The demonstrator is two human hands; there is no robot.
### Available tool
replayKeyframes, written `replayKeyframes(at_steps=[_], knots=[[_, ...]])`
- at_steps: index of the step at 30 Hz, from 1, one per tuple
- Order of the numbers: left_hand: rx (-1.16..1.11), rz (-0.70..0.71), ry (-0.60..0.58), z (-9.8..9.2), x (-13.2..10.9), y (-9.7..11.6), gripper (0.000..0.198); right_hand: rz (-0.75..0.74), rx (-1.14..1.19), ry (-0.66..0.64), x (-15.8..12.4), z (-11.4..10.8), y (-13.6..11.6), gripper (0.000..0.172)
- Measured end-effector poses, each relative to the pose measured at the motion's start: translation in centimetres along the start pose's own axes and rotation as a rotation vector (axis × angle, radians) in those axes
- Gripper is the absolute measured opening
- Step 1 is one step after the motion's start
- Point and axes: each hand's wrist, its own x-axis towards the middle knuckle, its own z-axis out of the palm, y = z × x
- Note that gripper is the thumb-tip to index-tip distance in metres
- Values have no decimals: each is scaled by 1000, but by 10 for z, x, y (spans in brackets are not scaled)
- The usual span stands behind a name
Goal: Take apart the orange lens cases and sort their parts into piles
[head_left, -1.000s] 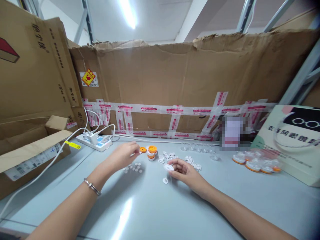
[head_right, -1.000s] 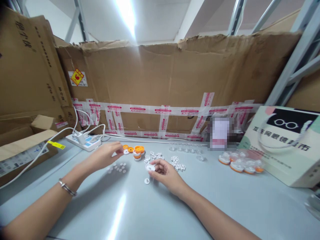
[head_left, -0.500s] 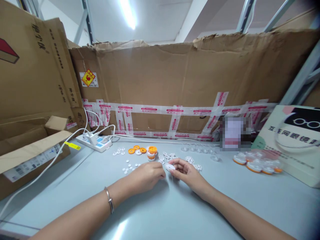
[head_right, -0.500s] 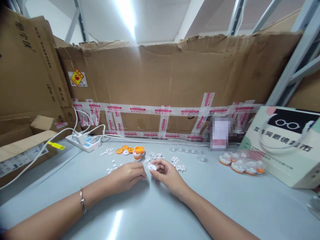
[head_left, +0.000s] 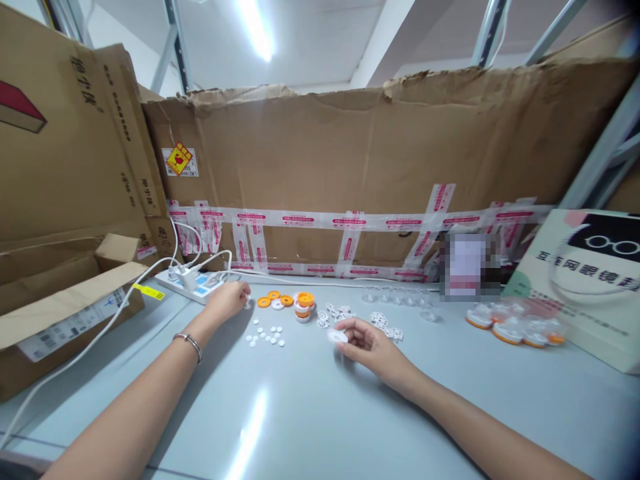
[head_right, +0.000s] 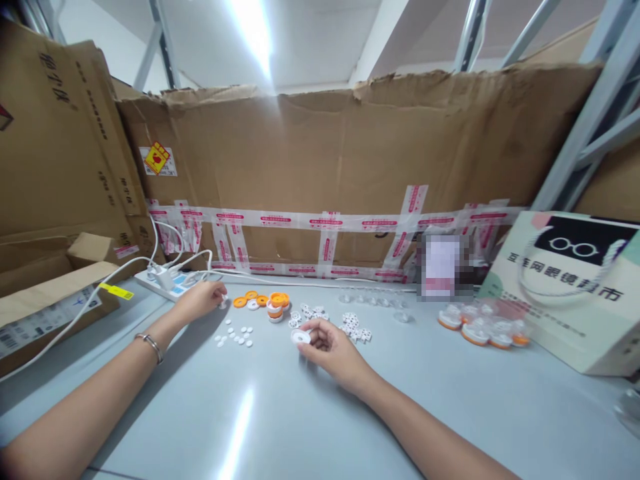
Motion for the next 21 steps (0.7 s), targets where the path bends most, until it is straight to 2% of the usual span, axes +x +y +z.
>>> replayKeyframes(at_steps=[4, 7, 8, 10, 12, 14, 17, 21], knots=[[24, 16, 30, -5, -4, 9, 18, -13, -7, -10, -1, 1, -2, 40], [-9, 125, 83, -12, -14, 33, 18, -13, -12, -20, -2, 1, -4, 41], [-42, 201, 96, -13, -19, 44, 19, -11, -11, -26, -2, 1, -4, 42], [-214, 531, 146, -14, -33, 70, 20, -7, -3, -53, -2, 1, -4, 42], [-289, 834, 157, -11, -48, 96, 21, -13, 15, -86, -2, 1, -3, 43], [-268, 989, 175, -6, -61, 115, 19, -23, 35, -115, -2, 0, -2, 44], [-261, 1064, 191, 2, -69, 125, 19, -31, 50, -139, -1, -1, 0, 43], [-301, 1002, 205, 2, -59, 111, 20, -34, 80, -160, -1, -1, 2, 46]])
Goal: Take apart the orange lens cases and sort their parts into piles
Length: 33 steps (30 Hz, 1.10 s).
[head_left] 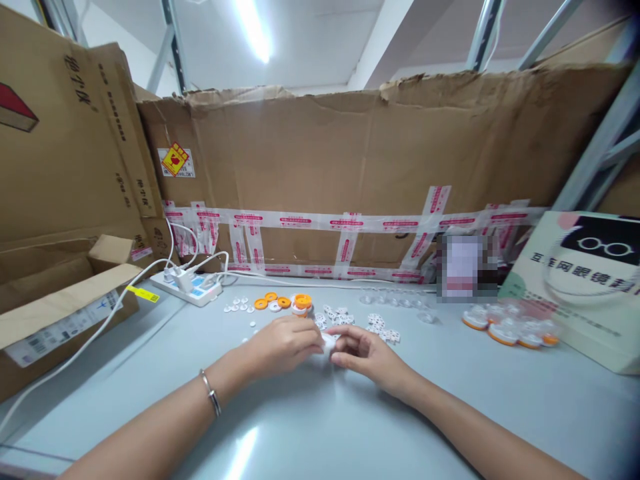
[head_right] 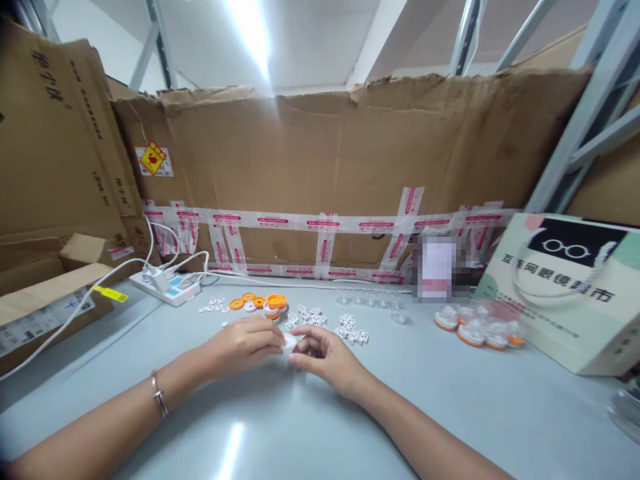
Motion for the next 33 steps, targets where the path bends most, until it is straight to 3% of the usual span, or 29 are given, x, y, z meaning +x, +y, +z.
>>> replayKeyframes(at_steps=[3, 7, 9, 16, 21, 25, 28, 33], knots=[[42, -190, 15, -12, -8, -26, 18, 3, 15, 0, -1, 0, 0, 48], [143, -586, -37, -23, -24, -62, 11, 30, -29, 6, -2, 0, -2, 47], [163, -661, -69, -22, -30, -73, 12, 40, -46, 6, -3, 0, -4, 46], [117, -696, -157, -16, -29, -77, 24, 42, -66, 11, -4, 1, -6, 44], [74, -766, -193, -48, -37, -82, 29, 43, -71, 25, -5, -1, -7, 42], [0, -836, -353, -66, -51, -90, 24, 29, -70, 20, -4, -1, -5, 40], [-34, -840, -443, -66, -55, -91, 21, 31, -67, 21, -3, -2, -3, 39], [-46, -835, -464, -60, -50, -85, 25, 30, -65, 11, -4, -3, -3, 39]])
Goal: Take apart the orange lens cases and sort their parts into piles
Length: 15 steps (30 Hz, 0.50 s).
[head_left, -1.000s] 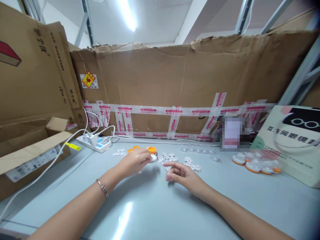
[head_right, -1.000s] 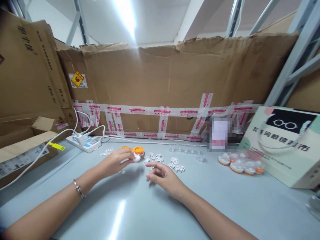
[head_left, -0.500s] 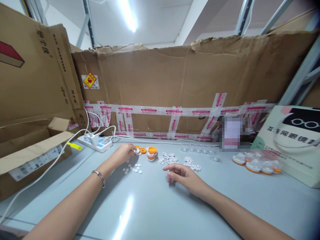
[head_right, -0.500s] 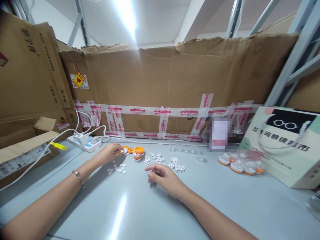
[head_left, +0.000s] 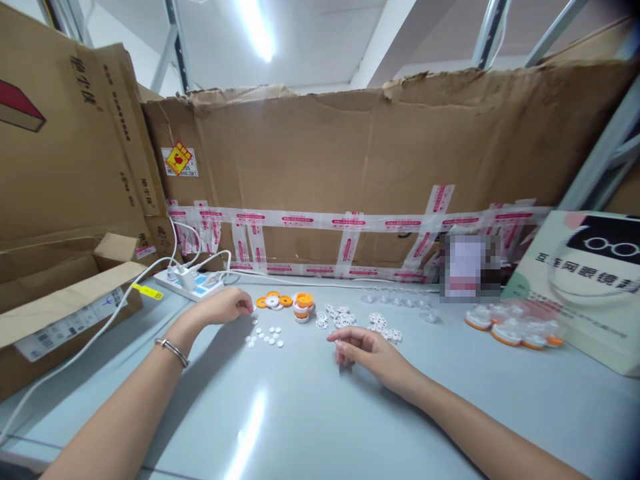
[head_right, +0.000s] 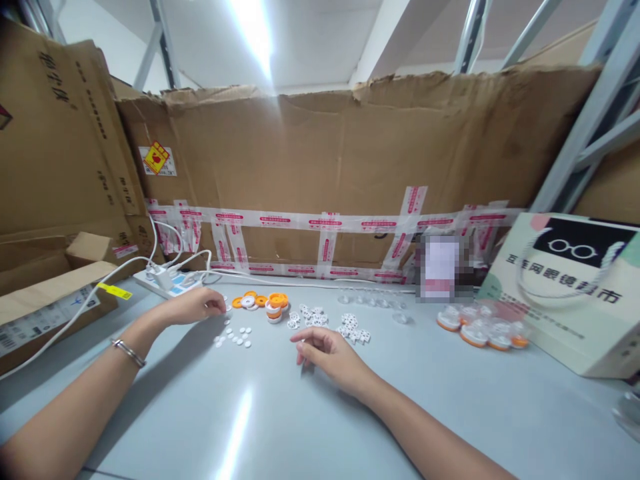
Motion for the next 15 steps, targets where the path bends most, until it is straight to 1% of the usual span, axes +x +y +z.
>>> replayKeyframes(at_steps=[4, 10, 12, 15], knots=[[-19, 16, -35, 4, 0, 8, 24, 5, 1, 2, -1, 0, -1, 41], [-32, 10, -49, 5, -3, 17, 23, 1, -6, 5, 0, 0, -1, 40], [-60, 16, -96, 4, -5, 20, 22, 0, -11, 7, 0, 1, -1, 40], [-184, 45, -198, 2, -6, 20, 23, 3, -13, 11, 0, 1, -2, 40]])
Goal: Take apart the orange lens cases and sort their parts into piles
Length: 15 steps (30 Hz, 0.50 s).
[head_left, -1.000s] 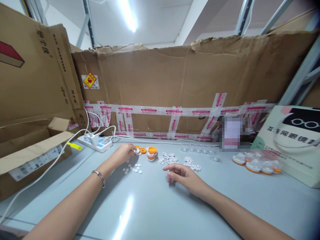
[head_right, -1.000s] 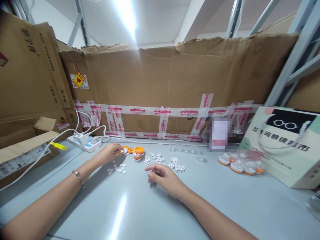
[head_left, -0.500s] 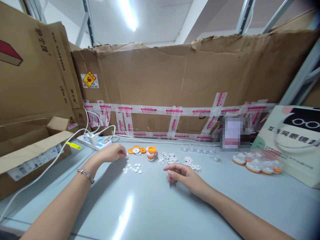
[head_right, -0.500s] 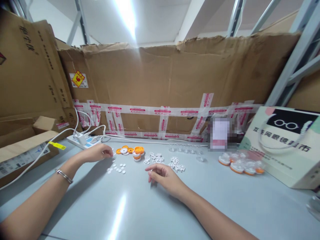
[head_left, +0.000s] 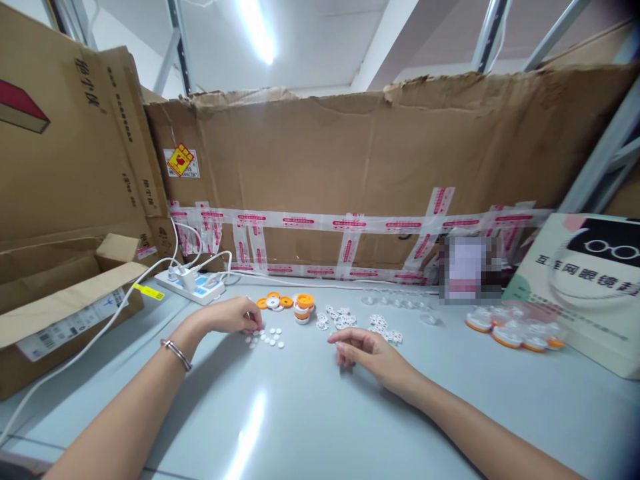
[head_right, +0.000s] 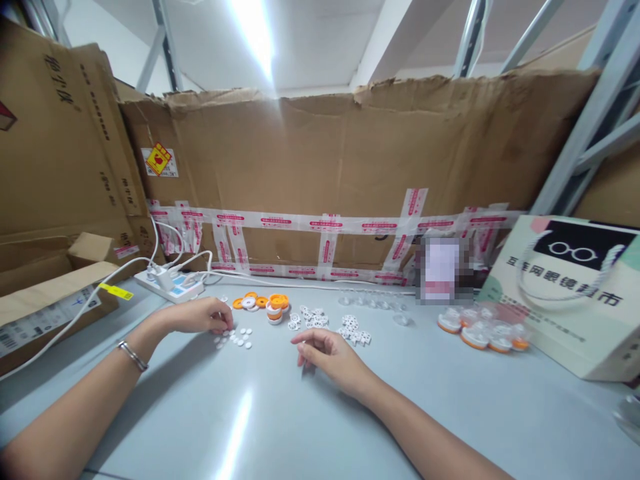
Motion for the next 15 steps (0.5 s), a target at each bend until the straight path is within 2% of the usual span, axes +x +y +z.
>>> replayKeyframes(at_steps=[2, 6, 10, 15], knots=[[-55, 23, -2, -2, -1, -1, 23, 2, -1, 5, 0, 0, 0, 40], [7, -15, 63, -5, -3, -5, 21, 1, -5, 11, -1, -1, -1, 41], [53, -81, 21, -4, -4, -6, 17, -13, -12, 24, 0, -3, 1, 41], [-106, -88, -51, 1, -3, -4, 20, -30, -28, 34, 2, -1, 3, 40]])
